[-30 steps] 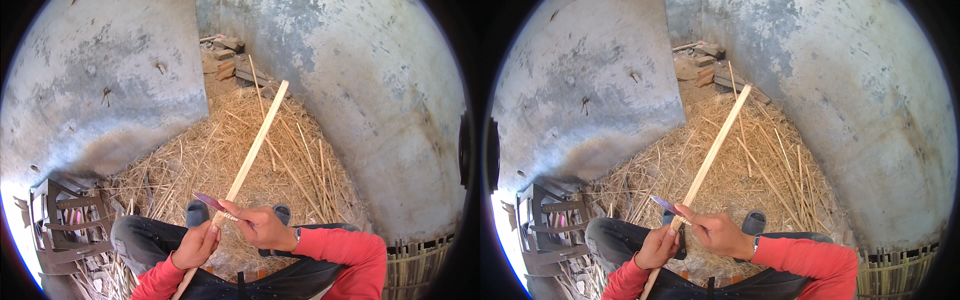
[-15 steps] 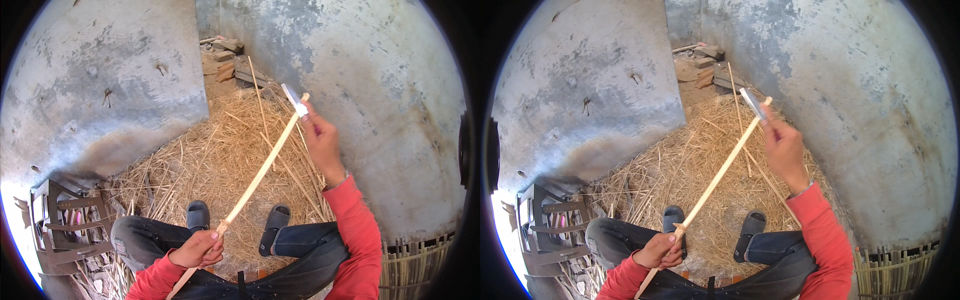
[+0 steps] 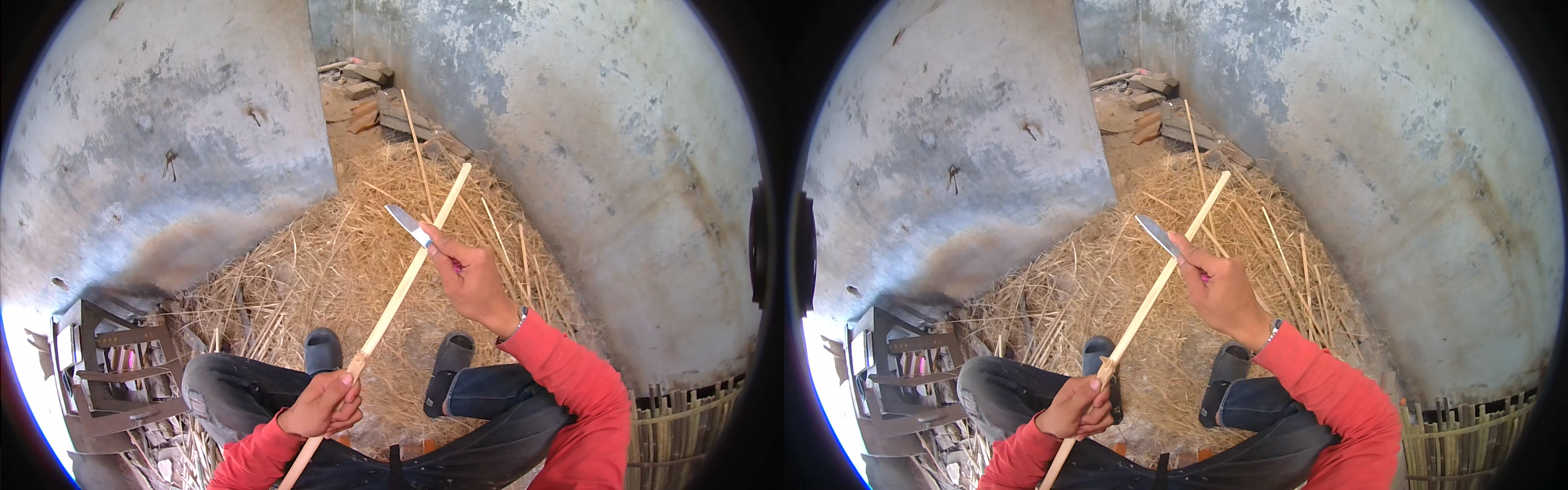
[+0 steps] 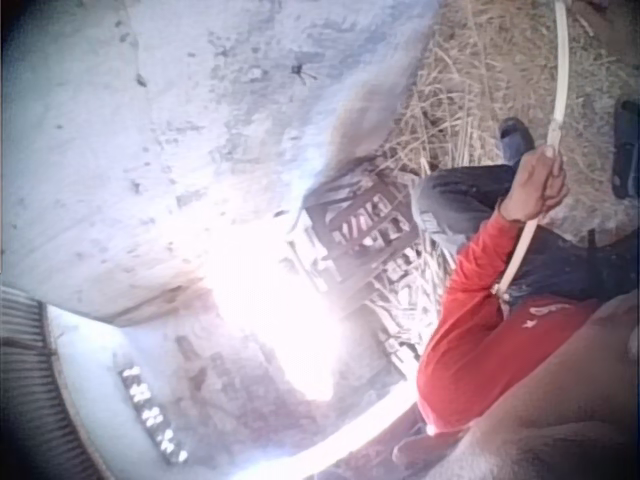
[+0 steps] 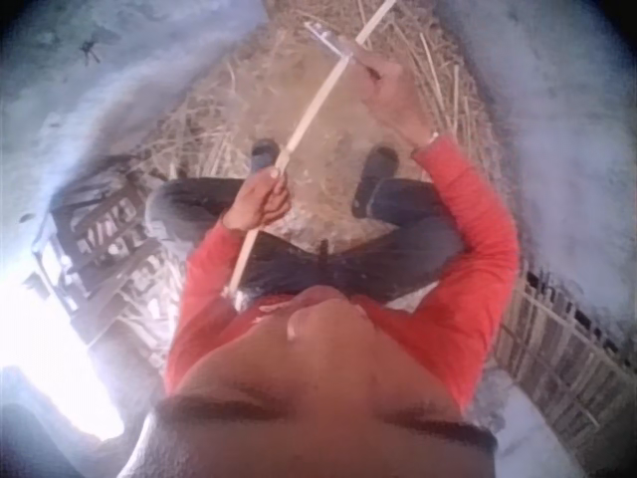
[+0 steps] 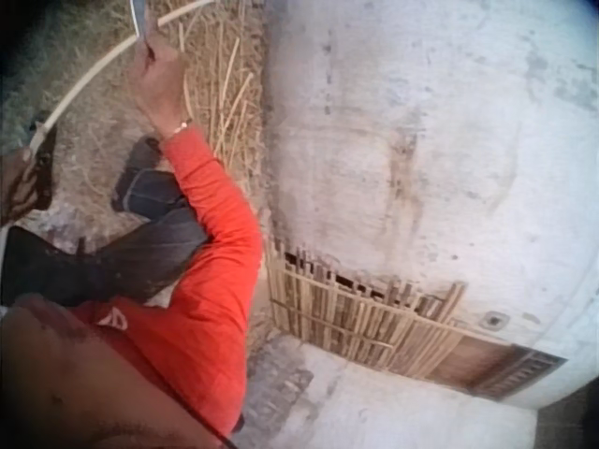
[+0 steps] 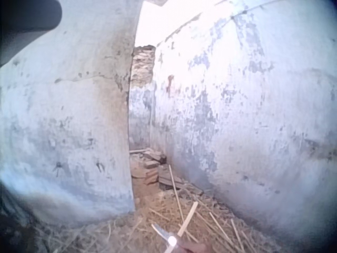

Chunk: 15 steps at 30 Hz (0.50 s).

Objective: The person shaves thin strips from a long piece of wood using a small knife while sitting on the floor.

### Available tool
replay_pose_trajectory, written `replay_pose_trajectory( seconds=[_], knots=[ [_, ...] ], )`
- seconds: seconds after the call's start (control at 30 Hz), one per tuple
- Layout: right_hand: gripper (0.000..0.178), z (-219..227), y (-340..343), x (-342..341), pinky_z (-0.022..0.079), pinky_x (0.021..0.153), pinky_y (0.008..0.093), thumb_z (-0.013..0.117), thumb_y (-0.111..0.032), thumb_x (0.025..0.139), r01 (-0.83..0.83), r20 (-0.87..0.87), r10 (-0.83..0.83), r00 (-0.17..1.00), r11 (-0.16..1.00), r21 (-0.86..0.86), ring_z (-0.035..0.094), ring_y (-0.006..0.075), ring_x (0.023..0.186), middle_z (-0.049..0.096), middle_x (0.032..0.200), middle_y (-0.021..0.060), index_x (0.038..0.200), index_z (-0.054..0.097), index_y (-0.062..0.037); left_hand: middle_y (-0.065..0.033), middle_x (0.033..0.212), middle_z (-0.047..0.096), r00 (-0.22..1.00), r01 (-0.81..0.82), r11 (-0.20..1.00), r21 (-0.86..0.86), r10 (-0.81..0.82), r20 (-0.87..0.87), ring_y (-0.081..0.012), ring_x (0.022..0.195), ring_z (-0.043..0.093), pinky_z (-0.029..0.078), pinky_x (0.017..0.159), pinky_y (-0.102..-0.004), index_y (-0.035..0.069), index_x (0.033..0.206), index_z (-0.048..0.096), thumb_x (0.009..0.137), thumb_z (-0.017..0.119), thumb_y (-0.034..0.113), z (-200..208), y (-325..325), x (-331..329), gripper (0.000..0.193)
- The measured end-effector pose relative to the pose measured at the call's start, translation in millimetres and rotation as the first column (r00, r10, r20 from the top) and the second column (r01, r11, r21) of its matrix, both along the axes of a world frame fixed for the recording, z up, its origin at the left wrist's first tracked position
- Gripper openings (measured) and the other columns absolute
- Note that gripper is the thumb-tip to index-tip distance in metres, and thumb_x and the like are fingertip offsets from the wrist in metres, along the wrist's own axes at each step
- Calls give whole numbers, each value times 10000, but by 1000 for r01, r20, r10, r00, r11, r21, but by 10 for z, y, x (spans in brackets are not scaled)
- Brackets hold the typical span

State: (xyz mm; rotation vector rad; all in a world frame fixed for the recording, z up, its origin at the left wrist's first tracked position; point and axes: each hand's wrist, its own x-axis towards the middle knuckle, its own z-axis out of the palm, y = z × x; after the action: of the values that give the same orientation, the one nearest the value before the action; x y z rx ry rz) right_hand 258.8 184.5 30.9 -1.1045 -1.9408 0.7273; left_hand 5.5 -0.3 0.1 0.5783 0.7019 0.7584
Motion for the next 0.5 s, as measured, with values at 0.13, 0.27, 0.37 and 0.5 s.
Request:
replay_pose_trajectory(
  seconds=[0.13, 0.27, 0.37, 0.5],
  knots=[
    [341, -36, -154, -56, 412, 524, 274, 609, -101, 1030, -82, -65, 75, 995, 990, -113, 486, 50, 571, 648, 717, 37, 1359, 655, -25, 6, 545, 314, 999, -4, 1000, 8, 4, 33, -89, 414, 303, 263, 352, -249, 77, 887, 425, 1143, 339, 356, -18, 12, -22, 388],
    [348, -300, -508, -332, 452, 521, 294, 593, -81, 1021, -274, -170, 292, 941, 954, 125, 562, 107, 531, 734, 802, 131, 1356, 649, -5, 5, 533, 300, 996, -72, 997, -26, 73, 45, -93, 404, 291, 245, 350, -254, 76, 882, 426, 1138, 356, 373, 11, 77, 4, 398],
    [357, -134, -739, -422, 475, 521, 311, 603, -80, 1006, -291, -48, 287, 957, 952, -94, 604, 166, 511, 755, 875, 194, 1353, 647, -4, 7, 526, 295, 994, -96, 995, -25, 97, 48, -91, 399, 280, 237, 351, -252, 80, 879, 426, 1135, 366, 381, 35, 83, -29, 400],
    [340, -149, -882, -479, 485, 514, 321, 602, -83, 1000, -407, -97, 397, 913, 901, -146, 619, 190, 515, 716, 1056, 174, 1322, 659, 8, 9, 522, 296, 989, -101, 992, -76, 108, 100, -88, 396, 271, 224, 351, -249, 82, 872, 425, 1132, 364, 396, 29, 101, -56, 412]
  ],
)
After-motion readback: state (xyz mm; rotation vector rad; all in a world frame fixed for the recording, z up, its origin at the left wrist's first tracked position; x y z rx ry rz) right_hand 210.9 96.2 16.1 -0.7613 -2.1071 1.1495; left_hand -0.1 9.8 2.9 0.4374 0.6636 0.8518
